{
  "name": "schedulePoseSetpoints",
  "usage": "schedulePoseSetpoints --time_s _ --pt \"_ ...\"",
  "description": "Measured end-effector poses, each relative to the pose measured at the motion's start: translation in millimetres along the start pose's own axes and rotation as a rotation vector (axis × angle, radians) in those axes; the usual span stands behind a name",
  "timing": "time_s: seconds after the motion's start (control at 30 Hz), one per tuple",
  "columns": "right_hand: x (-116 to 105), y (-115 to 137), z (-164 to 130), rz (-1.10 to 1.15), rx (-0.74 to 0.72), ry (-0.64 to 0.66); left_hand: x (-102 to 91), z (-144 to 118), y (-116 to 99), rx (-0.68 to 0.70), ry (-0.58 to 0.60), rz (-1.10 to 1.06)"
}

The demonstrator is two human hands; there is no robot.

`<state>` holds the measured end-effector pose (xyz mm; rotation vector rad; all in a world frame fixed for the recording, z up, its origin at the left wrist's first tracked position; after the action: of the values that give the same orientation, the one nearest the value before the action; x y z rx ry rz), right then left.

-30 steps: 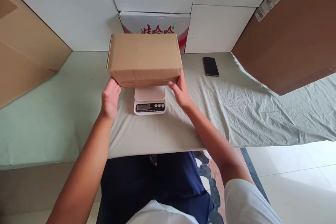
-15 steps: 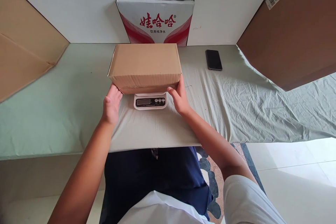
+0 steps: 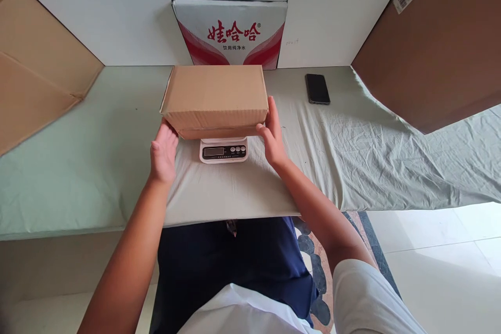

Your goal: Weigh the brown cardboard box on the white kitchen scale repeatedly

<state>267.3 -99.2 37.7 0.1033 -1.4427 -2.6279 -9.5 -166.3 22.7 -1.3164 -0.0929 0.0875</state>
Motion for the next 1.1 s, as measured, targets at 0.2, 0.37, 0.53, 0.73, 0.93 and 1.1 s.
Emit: schedulePoseSetpoints --time_s 0.2,0.37,0.53,0.73,0.93,1.1 --pt "8.1 3.0 -4.4 0.005 0.008 0.012 3.5 0.1 -3.8 -0.007 0.011 0.004" --pt "12.1 -3.0 -7.4 0.003 0.008 0.007 8.2 -2.1 -8.3 -0.007 0.048 0.014" --pt "5.8 -22.2 36.4 -0.043 -0.113 -0.003 12.0 34.3 -14.6 0.026 0.037 0.004" --pt "11.0 -62.2 106.4 0.035 -0.107 -0.086 14.7 126.7 16.9 -0.080 -0.060 -0.061" --pt "26.8 -98.1 113.4 0.086 -0.013 -0.140 17.7 156.2 56.2 -0.176 -0.116 -0.080" --pt "-8.3 -116.6 123.3 0.080 0.105 -0.355 -15.3 147.9 44.7 -0.250 -0.200 -0.041"
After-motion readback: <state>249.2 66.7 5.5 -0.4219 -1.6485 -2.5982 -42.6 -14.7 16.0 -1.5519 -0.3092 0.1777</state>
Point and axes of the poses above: each hand's wrist, its own z-axis towards the middle knuckle, its own x-axis out of the palm, y = z × x, the point moved 2 cm from there along z, towards the middle knuckle, and after that the axes turned 9 degrees about -x, right-handed, at the moved point
